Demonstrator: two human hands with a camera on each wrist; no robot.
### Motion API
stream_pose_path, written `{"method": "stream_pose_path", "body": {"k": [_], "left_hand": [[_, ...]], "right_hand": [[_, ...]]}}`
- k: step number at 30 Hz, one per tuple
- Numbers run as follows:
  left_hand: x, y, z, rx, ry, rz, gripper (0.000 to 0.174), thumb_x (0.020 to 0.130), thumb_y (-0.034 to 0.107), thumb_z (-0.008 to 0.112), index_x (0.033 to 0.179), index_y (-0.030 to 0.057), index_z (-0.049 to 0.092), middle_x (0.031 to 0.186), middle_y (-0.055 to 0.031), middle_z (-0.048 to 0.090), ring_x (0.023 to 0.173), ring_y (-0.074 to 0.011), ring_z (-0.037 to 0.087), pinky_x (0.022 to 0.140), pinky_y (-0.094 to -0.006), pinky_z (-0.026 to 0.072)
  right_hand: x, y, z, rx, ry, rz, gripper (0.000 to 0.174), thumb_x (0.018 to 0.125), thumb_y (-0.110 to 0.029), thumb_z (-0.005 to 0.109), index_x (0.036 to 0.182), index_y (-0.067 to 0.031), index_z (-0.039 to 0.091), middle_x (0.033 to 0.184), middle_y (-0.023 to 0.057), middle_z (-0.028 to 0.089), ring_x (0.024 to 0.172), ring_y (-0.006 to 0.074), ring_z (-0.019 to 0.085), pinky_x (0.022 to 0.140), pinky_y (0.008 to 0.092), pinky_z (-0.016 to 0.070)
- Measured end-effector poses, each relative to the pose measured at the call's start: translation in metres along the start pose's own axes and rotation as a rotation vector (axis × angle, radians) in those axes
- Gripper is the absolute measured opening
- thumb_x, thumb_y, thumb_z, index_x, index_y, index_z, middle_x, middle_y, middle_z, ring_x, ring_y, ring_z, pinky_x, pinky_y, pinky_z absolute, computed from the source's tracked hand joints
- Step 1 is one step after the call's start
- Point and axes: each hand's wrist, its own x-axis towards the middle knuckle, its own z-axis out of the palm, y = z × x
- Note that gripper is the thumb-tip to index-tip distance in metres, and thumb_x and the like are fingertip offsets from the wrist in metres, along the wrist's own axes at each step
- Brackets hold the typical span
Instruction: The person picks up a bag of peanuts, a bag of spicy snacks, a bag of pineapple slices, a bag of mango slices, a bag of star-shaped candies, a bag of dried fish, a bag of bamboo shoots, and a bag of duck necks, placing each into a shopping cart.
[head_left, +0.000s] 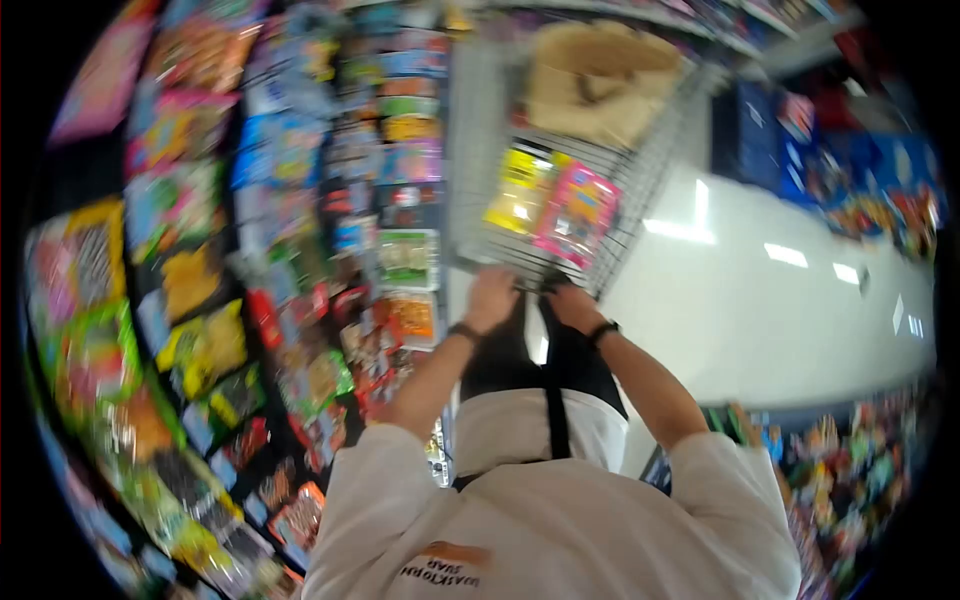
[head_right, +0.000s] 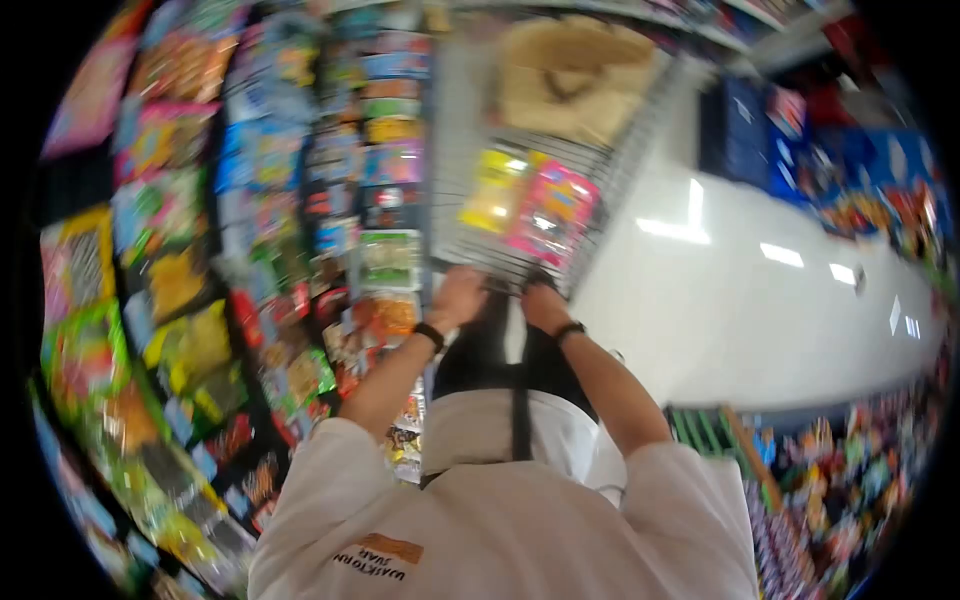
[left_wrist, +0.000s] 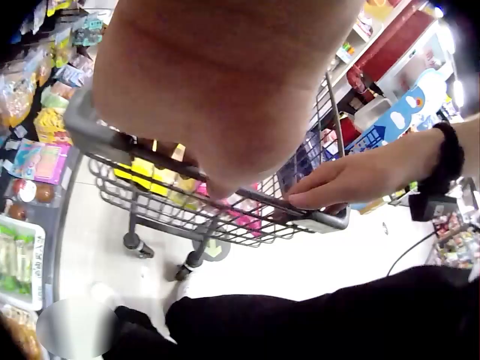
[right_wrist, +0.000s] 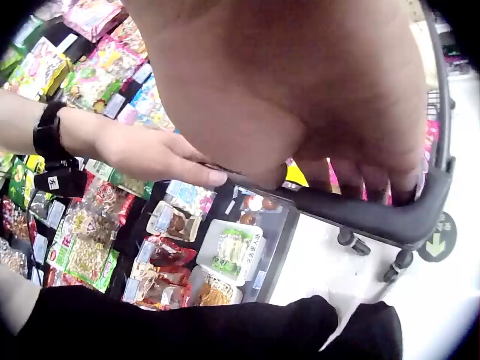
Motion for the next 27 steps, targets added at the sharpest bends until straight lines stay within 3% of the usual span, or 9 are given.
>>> {"method": "stream_pose_path", "body": {"k": [1,4,5,6,10,15,19,21,27], "left_hand": [[-0.016,-0.007,-0.005,0.086,0.132,0.027,0.035,0.076,0.023,0.067,0.108,0.0090,0.064,0.120,-0.0150,0.057,0.116,-0.0338,0.050,0.098,-0.0506,0.0373],[-0.044,-0.022,-0.013,0.124,0.214,-0.144,0.039,0.083,0.018,0.050,0.121,0.0163,0.059,0.136,-0.0130,0.049,0.130,-0.0322,0.041,0.106,-0.0525,0.0301],[-0.050,-0.022,-0.011,0.190,0.240,-0.158,0.042,0.085,0.019,0.046,0.127,0.0182,0.056,0.142,-0.0116,0.045,0.133,-0.0312,0.038,0.108,-0.0529,0.0280],[-0.052,-0.019,-0.018,0.197,0.153,-0.221,0.046,0.085,0.018,0.047,0.131,0.0174,0.052,0.145,-0.0102,0.040,0.135,-0.0305,0.036,0.109,-0.0529,0.0263],[-0.052,-0.021,-0.002,0.234,0.080,-0.316,0.048,0.089,0.023,0.042,0.137,0.0215,0.045,0.151,-0.0040,0.033,0.136,-0.0291,0.035,0.111,-0.0516,0.0238],[-0.053,-0.019,0.001,0.126,0.044,-0.435,0.041,0.089,0.021,0.044,0.129,0.0191,0.051,0.143,-0.0059,0.042,0.124,-0.0278,0.045,0.105,-0.0503,0.0303],[-0.027,-0.039,0.050,0.036,0.242,-0.441,0.035,0.083,0.016,0.053,0.118,0.0165,0.059,0.134,-0.0079,0.052,0.108,-0.0242,0.057,0.095,-0.0468,0.0399],[-0.067,-0.025,0.010,0.026,0.122,-0.408,0.049,0.080,0.019,0.057,0.129,0.0171,0.053,0.141,-0.0023,0.045,0.111,-0.0243,0.057,0.096,-0.0456,0.0405],[-0.098,-0.013,0.037,-0.098,0.056,-0.495,0.058,0.080,0.019,0.058,0.137,0.0159,0.045,0.151,0.0003,0.030,0.117,-0.0245,0.054,0.099,-0.0450,0.0402]], "right_hand": [[-0.004,-0.013,-0.014,-0.090,-0.079,-0.036,0.036,0.095,-0.031,0.047,0.087,-0.0002,0.064,0.081,0.0217,0.065,0.078,0.0397,0.063,0.069,0.0477,0.0510],[-0.008,0.002,0.011,-0.180,-0.013,-0.111,0.029,0.092,-0.025,0.051,0.088,0.0017,0.063,0.085,0.0223,0.064,0.084,0.0395,0.063,0.074,0.0475,0.0510],[-0.015,-0.010,0.005,-0.098,0.018,0.024,0.028,0.089,-0.023,0.055,0.094,0.0037,0.060,0.091,0.0244,0.062,0.089,0.0407,0.061,0.078,0.0463,0.0511],[-0.018,0.000,0.015,-0.173,-0.072,0.081,0.044,0.087,-0.023,0.058,0.121,0.0017,0.047,0.116,0.0271,0.053,0.100,0.0417,0.057,0.084,0.0461,0.0493],[-0.052,-0.031,0.026,-0.357,0.032,0.126,0.085,0.078,-0.025,0.068,0.144,0.0034,0.023,0.145,0.0274,0.027,0.136,0.0418,0.027,0.111,0.0500,0.0237],[-0.054,-0.019,0.045,-0.439,0.048,0.074,0.098,0.072,-0.023,0.072,0.146,0.0035,0.013,0.148,0.0310,0.019,0.139,0.0447,0.016,0.114,0.0496,0.0173],[-0.059,-0.028,0.056,-0.560,0.048,0.098,0.108,0.067,-0.031,0.077,0.145,0.0061,0.013,0.139,0.0326,0.029,0.129,0.0493,0.025,0.112,0.0510,0.0194],[-0.060,-0.015,0.064,-0.585,0.033,0.047,0.112,0.064,-0.035,0.079,0.144,0.0074,0.013,0.134,0.0318,0.033,0.124,0.0481,0.030,0.111,0.0521,0.0211],[-0.081,-0.005,0.076,-0.384,-0.094,0.071,0.116,0.063,-0.032,0.082,0.145,0.0039,0.009,0.139,0.0354,0.028,0.131,0.0522,0.024,0.113,0.0546,0.0187]]}}
